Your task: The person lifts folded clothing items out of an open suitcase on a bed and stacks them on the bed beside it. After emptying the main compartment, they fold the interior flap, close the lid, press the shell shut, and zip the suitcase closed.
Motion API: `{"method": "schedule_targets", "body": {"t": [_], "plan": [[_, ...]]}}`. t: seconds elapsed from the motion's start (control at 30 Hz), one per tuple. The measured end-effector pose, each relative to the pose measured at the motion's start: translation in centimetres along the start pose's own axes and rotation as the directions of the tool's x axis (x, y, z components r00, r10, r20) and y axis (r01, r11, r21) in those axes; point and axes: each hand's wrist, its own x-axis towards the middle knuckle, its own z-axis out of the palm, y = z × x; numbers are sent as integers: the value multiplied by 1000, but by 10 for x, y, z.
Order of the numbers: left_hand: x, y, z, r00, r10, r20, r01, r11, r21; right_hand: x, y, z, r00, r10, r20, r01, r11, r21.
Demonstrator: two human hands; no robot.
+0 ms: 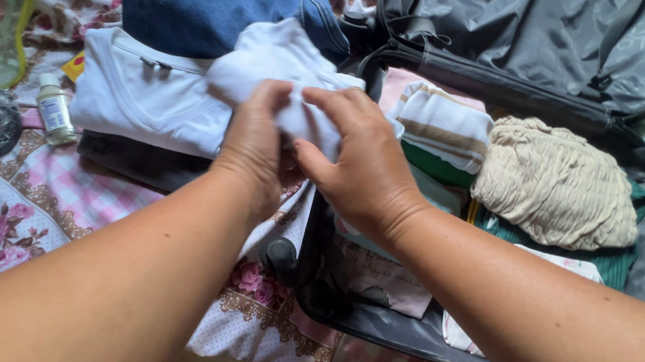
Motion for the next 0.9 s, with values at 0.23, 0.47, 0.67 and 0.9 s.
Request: {"method": "schedule_targets", "body": {"t": [0.23,0.47,0.67,0.9], "plan": [[0,27,-49,990,79,-115,-106,962,-252,8,-19,8,999,-39,21,39,999,-30],[3,73,-96,940,256,-225,-304,929,-211,8,-19,10,997,15,81,-12,999,-38],[15,84,-119,842,59,-536,-80,997,-17,-6,-2,10,989,89,115,-77,992,-104],[36,35,-87,972,44,-230,-11,989,145,-35,33,2,886,374,272,-280,902,-328]]}}
